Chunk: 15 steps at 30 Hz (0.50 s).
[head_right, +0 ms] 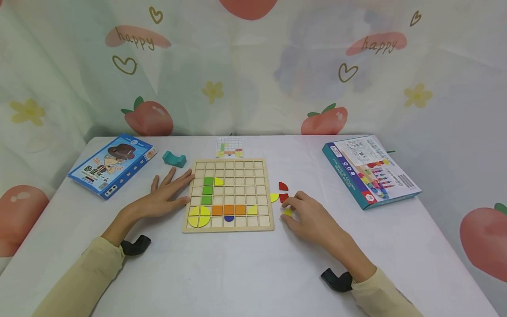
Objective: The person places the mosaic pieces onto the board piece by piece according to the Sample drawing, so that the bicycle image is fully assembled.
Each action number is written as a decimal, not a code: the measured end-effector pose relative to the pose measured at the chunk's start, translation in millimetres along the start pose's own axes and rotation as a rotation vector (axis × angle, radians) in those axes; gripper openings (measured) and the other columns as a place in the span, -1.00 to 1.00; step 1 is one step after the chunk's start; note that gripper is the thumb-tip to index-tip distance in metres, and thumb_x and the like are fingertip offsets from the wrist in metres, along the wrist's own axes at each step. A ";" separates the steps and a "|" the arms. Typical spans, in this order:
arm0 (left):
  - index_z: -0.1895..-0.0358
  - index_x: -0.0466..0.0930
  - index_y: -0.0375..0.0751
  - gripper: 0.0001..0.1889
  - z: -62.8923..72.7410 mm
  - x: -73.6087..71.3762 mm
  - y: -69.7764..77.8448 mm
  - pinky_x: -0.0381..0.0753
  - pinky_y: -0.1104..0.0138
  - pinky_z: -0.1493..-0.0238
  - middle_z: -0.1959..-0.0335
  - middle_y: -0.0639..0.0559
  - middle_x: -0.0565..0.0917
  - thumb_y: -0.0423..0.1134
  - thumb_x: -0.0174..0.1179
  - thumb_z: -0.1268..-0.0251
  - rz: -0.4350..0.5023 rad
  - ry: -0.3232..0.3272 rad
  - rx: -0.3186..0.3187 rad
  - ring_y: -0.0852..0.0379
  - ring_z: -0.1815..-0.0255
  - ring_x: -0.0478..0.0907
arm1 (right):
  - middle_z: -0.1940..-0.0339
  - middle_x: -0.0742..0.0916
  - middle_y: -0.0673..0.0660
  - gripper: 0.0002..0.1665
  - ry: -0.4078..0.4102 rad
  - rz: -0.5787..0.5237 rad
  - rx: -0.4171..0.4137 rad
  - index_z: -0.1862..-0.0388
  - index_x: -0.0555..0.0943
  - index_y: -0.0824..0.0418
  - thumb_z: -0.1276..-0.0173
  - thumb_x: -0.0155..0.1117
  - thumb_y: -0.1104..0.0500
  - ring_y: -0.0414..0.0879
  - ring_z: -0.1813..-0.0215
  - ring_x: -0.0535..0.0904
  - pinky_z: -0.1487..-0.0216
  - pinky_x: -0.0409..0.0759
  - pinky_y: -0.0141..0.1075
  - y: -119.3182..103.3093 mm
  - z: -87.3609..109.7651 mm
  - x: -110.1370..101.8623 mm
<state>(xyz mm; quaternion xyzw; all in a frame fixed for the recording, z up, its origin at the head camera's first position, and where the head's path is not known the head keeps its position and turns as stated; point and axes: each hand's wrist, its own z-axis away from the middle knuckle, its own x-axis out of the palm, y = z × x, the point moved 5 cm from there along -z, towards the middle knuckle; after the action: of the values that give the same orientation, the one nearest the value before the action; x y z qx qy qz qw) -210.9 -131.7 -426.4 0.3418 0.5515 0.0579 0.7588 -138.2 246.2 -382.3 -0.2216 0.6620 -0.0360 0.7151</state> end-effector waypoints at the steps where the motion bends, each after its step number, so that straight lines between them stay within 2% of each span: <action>1: -0.75 0.02 0.01 -0.23 0.0 -0.1 0.0 -0.77 -0.40 -0.57 -0.82 -0.06 -0.09 0.01 0.09 -0.60 -0.001 0.000 0.000 -0.33 -0.79 -0.57 | 0.16 0.69 0.05 -0.66 0.003 0.003 0.001 -0.06 0.77 0.04 -0.33 0.57 0.06 -0.10 0.11 0.58 0.06 0.78 -0.19 1.4 1.2 -0.4; 15: -0.75 0.03 0.01 -0.23 -1.2 0.5 -1.6 -0.76 -0.42 -0.56 -0.82 -0.06 -0.09 0.02 0.09 -0.60 -0.007 0.001 0.002 -0.34 -0.79 -0.57 | 0.16 0.70 0.06 -0.59 0.005 0.007 0.014 -0.12 0.74 0.11 -0.33 0.57 0.05 -0.09 0.11 0.61 0.05 0.79 -0.17 11.2 7.6 -2.6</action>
<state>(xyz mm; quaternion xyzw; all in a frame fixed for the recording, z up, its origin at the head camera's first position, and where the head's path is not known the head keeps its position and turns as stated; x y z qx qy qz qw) -212.2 -132.1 -427.9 0.3404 0.5532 0.0550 0.7583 -133.9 259.3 -383.8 -0.2140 0.6645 -0.0387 0.7149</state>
